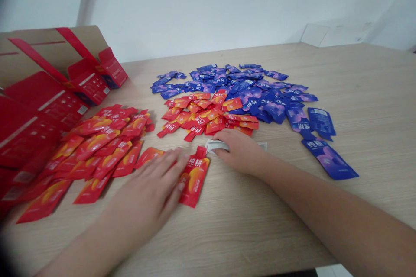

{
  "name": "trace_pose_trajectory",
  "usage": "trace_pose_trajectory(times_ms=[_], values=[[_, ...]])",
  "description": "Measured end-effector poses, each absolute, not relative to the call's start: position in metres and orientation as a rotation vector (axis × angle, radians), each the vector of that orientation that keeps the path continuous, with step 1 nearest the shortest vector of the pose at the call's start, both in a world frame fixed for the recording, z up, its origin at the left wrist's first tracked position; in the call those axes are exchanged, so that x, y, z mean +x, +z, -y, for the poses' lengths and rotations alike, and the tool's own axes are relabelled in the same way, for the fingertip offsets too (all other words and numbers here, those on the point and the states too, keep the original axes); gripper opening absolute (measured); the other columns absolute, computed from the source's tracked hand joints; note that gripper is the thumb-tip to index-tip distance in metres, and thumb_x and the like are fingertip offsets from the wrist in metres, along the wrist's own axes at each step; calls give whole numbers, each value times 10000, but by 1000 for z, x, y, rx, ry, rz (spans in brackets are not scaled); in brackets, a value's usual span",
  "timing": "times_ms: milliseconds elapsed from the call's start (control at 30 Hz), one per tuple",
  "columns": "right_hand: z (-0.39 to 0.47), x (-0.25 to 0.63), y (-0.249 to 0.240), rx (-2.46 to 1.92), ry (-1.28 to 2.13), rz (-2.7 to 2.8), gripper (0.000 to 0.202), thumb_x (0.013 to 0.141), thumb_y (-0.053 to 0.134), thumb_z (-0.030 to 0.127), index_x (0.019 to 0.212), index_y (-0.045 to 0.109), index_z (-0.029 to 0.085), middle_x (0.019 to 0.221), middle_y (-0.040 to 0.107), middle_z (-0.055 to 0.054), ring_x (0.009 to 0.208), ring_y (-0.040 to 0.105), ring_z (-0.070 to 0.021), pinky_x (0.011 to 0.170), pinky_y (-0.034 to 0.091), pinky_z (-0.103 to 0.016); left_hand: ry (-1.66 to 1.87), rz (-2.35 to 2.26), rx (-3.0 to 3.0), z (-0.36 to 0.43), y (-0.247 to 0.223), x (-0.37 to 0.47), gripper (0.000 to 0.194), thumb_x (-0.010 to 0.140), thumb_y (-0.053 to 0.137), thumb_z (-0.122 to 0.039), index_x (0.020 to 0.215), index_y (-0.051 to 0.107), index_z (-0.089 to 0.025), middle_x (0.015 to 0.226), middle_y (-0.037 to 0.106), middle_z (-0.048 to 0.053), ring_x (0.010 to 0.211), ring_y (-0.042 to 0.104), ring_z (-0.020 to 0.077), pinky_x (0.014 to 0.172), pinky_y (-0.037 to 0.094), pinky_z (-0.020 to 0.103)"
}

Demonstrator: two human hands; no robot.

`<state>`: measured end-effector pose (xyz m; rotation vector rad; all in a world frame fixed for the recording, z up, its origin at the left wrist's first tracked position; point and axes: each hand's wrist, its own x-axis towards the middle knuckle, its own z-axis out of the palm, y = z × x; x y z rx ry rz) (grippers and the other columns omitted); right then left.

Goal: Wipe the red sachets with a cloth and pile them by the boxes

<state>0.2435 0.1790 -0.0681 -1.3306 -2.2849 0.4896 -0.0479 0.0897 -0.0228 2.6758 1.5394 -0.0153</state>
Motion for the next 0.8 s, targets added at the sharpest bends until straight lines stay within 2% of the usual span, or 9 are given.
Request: trace_pose_trajectory(times_ms=[100, 200, 267, 333, 400, 467, 633, 733, 800], values=[[-180, 243, -67, -1347, 505, 2291, 236, 991, 681, 272, 1207, 761, 219, 1239, 795, -111, 1159, 724, -305, 1029, 553, -455, -271, -1798, 2421, -114, -22, -88, 728, 1061, 542, -552, 1708, 471, -225, 1769, 431, 131, 1631, 421, 402, 1318, 390, 608], [-180, 244, -68, -1338, 487, 2299, 251, 990, 688, 281, 1217, 770, 210, 1242, 793, -124, 1158, 721, -309, 1021, 558, -456, -250, -1833, 2401, -124, -28, -107, 723, 1082, 514, -603, 1726, 436, -283, 1709, 511, 145, 1498, 585, 399, 1203, 522, 553], [-180, 244, -68, -1337, 474, 2294, 263, 983, 696, 276, 1222, 775, 201, 1242, 794, -131, 1159, 720, -314, 1019, 561, -460, -258, -1867, 2473, -123, -31, -105, 616, 1115, 472, -516, 1659, 540, -235, 1599, 601, 184, 1395, 657, 396, 1147, 555, 531], [-180, 244, -68, -1335, 470, 2290, 265, 982, 698, 273, 1224, 777, 200, 1243, 796, -133, 1157, 720, -316, 1017, 563, -463, -319, -1923, 2506, -121, -31, -98, 544, 1118, 403, -314, 1600, 600, -157, 1493, 661, 231, 1261, 727, 394, 1056, 596, 524], [-179, 243, -68, -1332, 470, 2285, 257, 984, 697, 270, 1218, 778, 201, 1241, 798, -132, 1151, 723, -316, 1013, 565, -463, -380, -1965, 2489, -119, -25, -90, 616, 1055, 327, -122, 1625, 564, -130, 1408, 709, 251, 1094, 786, 381, 924, 631, 514], [-179, 243, -68, -1328, 478, 2287, 237, 984, 697, 268, 1197, 777, 201, 1230, 799, -130, 1138, 727, -314, 1006, 566, -463, -375, -1984, 2462, -119, -15, -84, 662, 1034, 307, -83, 1652, 533, -160, 1328, 759, 232, 993, 809, 374, 847, 637, 504], [-179, 243, -66, -1325, 497, 2305, 231, 979, 686, 254, 1185, 768, 190, 1242, 798, -132, 1154, 730, -323, 995, 564, -465, -117, -2025, 2442, -123, 12, -89, 480, 1092, 379, -291, 1423, 724, -243, 1130, 830, 130, 936, 820, 356, 805, 629, 457], [-179, 243, -66, -1333, 497, 2299, 240, 984, 676, 260, 1191, 763, 176, 1246, 795, -138, 1158, 731, -323, 1006, 561, -468, 21, -2307, 2383, -133, 25, -115, 542, 1112, 323, -394, 1519, 642, -231, 957, 811, 102, 868, 816, 360, 755, 607, 465], [-179, 243, -66, -1338, 498, 2299, 256, 988, 676, 270, 1211, 758, 176, 1243, 794, -135, 1156, 731, -319, 1014, 559, -466, 25, -2532, 2327, -146, 28, -145, 640, 1106, 239, -425, 1602, 549, -165, 893, 782, 123, 838, 809, 379, 732, 590, 508]])
